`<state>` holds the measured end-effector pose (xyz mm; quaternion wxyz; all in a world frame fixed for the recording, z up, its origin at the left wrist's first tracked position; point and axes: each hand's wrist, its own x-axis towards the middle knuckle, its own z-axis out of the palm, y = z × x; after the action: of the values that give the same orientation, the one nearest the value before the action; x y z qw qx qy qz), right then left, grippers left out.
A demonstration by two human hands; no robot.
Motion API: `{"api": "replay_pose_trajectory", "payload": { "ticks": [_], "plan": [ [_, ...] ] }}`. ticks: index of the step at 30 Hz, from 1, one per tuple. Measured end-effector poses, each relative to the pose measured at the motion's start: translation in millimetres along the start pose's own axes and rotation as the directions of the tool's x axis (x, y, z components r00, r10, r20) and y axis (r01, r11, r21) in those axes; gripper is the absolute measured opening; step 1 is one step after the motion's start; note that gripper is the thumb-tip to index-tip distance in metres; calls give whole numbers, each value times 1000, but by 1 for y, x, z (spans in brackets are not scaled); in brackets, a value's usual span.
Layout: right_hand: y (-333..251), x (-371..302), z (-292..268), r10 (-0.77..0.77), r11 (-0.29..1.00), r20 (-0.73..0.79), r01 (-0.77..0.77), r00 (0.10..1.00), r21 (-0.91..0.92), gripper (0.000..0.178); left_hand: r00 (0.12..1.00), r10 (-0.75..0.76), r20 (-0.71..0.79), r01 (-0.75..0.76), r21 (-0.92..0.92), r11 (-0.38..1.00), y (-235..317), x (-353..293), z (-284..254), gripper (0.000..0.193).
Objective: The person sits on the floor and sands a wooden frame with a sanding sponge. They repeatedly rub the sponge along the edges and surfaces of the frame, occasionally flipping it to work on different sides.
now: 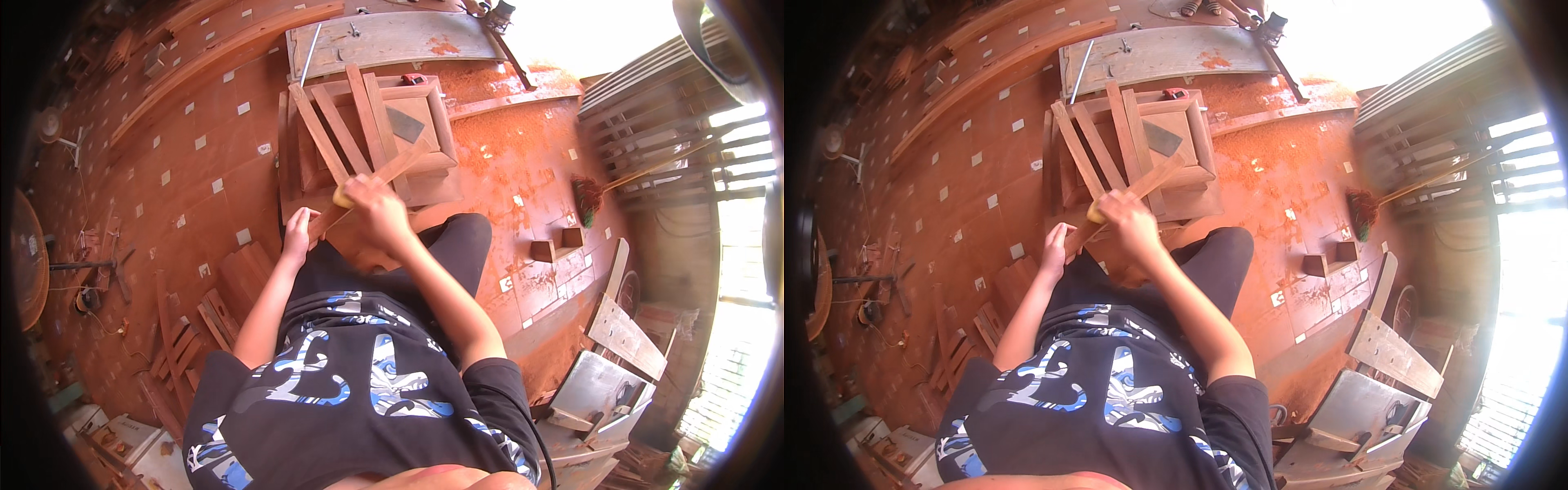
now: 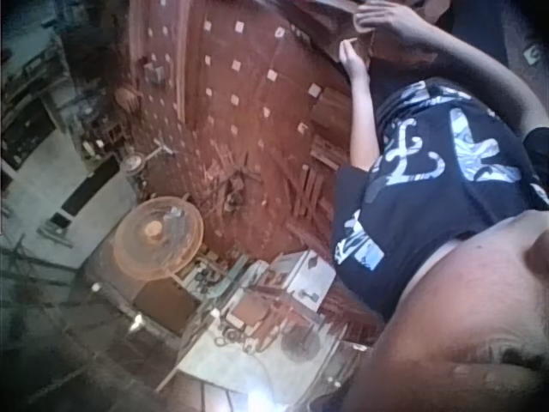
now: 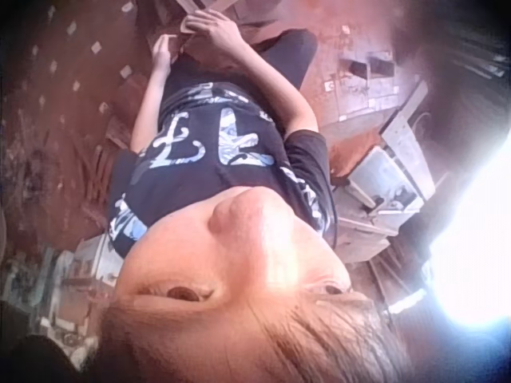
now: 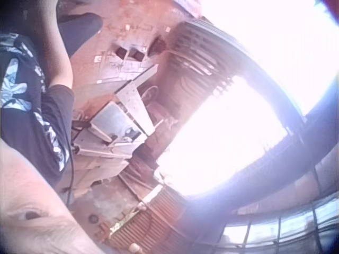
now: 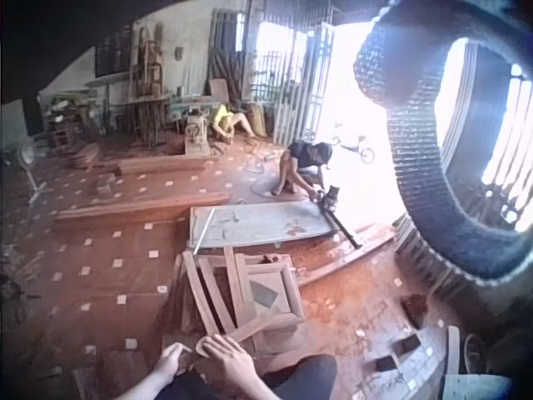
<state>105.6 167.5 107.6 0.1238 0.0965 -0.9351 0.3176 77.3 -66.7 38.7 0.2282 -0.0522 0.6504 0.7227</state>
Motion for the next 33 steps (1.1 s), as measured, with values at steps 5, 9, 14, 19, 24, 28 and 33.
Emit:
{"api": "replay_pose_trajectory", "payload": {
  "ticks": [5, 9, 14, 19, 24, 28, 33],
  "plan": [
    [69, 22, -19, 106, 982, -300, -148, 948, -120, 39, 1000, -16, 5, 17, -13, 1000, 9, -1, 7, 38],
    [36, 2, 23, -41, 978, -251, -13, 967, -210, 49, 999, -33, -27, 33, -11, 999, 7, 0, 11, 37],
    [-26, -20, 30, -150, 988, 116, 154, 982, -26, 48, 1000, -20, -7, 21, 12, 1000, 5, 1, 8, 37],
    [44, 14, -4, -51, 957, -270, -30, 961, -289, 39, 1000, -12, -15, 12, -6, 1000, 4, -4, 6, 38],
    [107, 51, -58, 356, 886, -214, -402, 910, -233, 28, 1000, -15, 16, 15, 2, 1000, 8, -2, 6, 38],
    [102, 44, -62, 540, 804, -128, -554, 832, -214, 31, 992, 124, 4, -124, 93, 988, 3, -3, 6, 39],
    [124, 24, -31, 221, 932, -415, -316, 883, -176, 36, 995, 101, -5, -99, 107, 989, -3, 3, 3, 40]
  ]
}}
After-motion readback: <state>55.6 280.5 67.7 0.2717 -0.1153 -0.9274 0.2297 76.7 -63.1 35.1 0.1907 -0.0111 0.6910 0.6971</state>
